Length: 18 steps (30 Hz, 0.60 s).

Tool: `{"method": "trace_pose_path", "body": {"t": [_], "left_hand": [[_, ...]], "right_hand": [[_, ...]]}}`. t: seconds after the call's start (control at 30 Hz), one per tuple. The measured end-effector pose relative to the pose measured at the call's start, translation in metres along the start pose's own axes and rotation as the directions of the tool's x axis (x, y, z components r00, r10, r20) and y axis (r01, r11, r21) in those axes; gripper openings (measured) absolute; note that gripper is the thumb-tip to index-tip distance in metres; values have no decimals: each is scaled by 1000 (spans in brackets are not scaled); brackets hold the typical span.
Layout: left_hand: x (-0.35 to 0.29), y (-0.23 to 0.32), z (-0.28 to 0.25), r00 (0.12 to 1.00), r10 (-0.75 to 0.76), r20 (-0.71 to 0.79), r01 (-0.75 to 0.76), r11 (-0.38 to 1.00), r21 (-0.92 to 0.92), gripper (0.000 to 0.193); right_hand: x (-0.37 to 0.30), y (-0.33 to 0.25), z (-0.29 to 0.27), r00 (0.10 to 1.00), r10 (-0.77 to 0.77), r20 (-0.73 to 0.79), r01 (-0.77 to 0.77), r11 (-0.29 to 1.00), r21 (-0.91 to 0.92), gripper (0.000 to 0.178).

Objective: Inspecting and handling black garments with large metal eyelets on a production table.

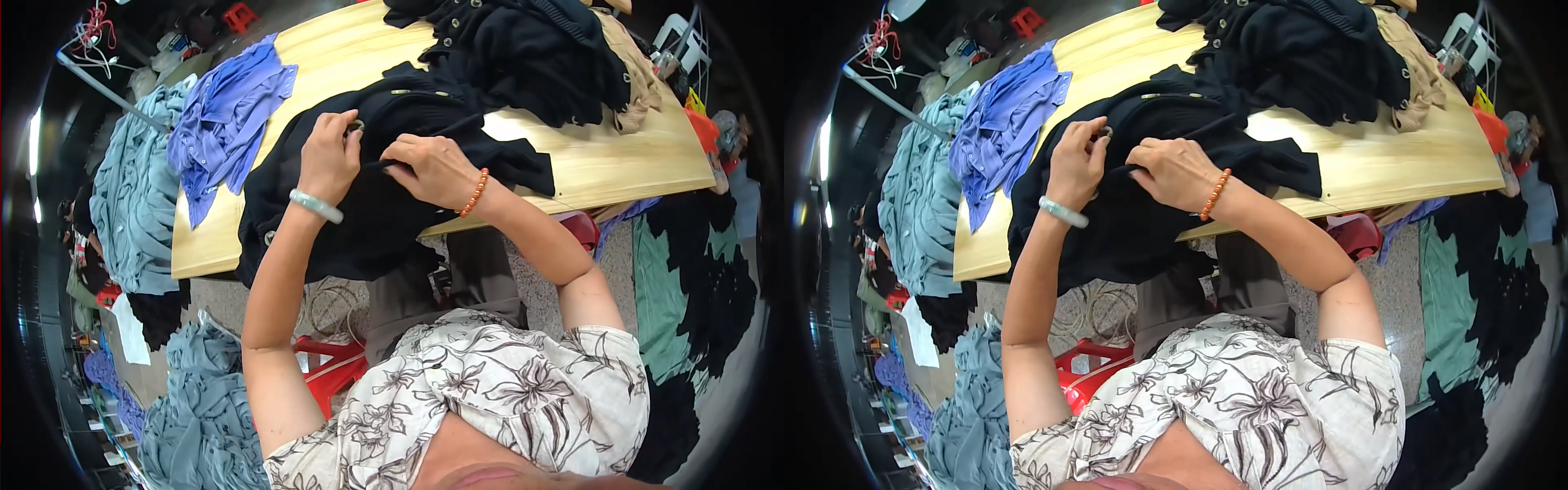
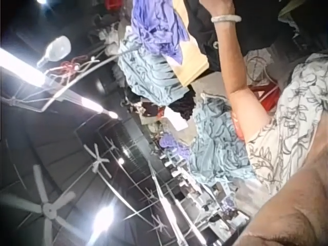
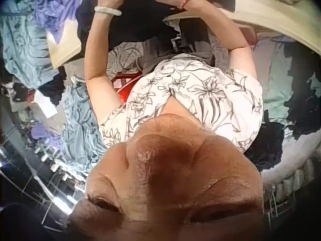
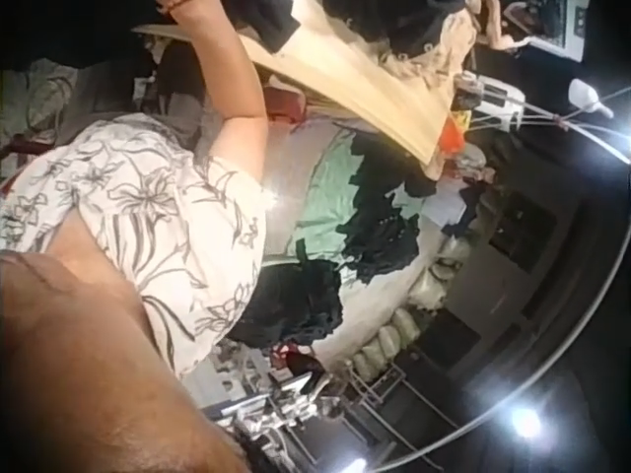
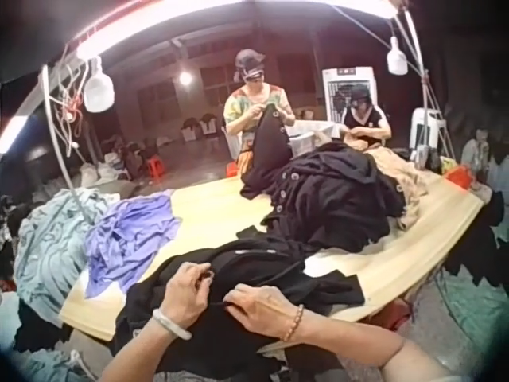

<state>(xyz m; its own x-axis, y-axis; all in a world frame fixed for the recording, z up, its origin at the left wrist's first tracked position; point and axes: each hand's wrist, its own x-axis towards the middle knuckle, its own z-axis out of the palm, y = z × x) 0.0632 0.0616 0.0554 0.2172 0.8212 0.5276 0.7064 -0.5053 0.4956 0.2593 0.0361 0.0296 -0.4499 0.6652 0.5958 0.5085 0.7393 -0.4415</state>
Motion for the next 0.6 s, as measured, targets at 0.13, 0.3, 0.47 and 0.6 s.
{"method": "trace_pose_path", "body": {"t": [0.13,0.3,0.47,0.6], "left_hand": [[20,5,-1,958,-206,201,213,977,-13,14],[4,6,-2,896,-248,368,378,861,-339,14],[-9,-12,1,855,-348,385,518,590,-619,14],[-4,-2,0,808,-408,425,582,438,-685,12]], "right_hand": [[-1,1,5,999,30,-45,-28,999,38,15],[-1,1,9,991,40,-129,-34,998,45,14],[6,-6,7,980,103,-171,-84,990,114,22],[4,-1,6,981,44,-190,-42,999,14,36]]}}
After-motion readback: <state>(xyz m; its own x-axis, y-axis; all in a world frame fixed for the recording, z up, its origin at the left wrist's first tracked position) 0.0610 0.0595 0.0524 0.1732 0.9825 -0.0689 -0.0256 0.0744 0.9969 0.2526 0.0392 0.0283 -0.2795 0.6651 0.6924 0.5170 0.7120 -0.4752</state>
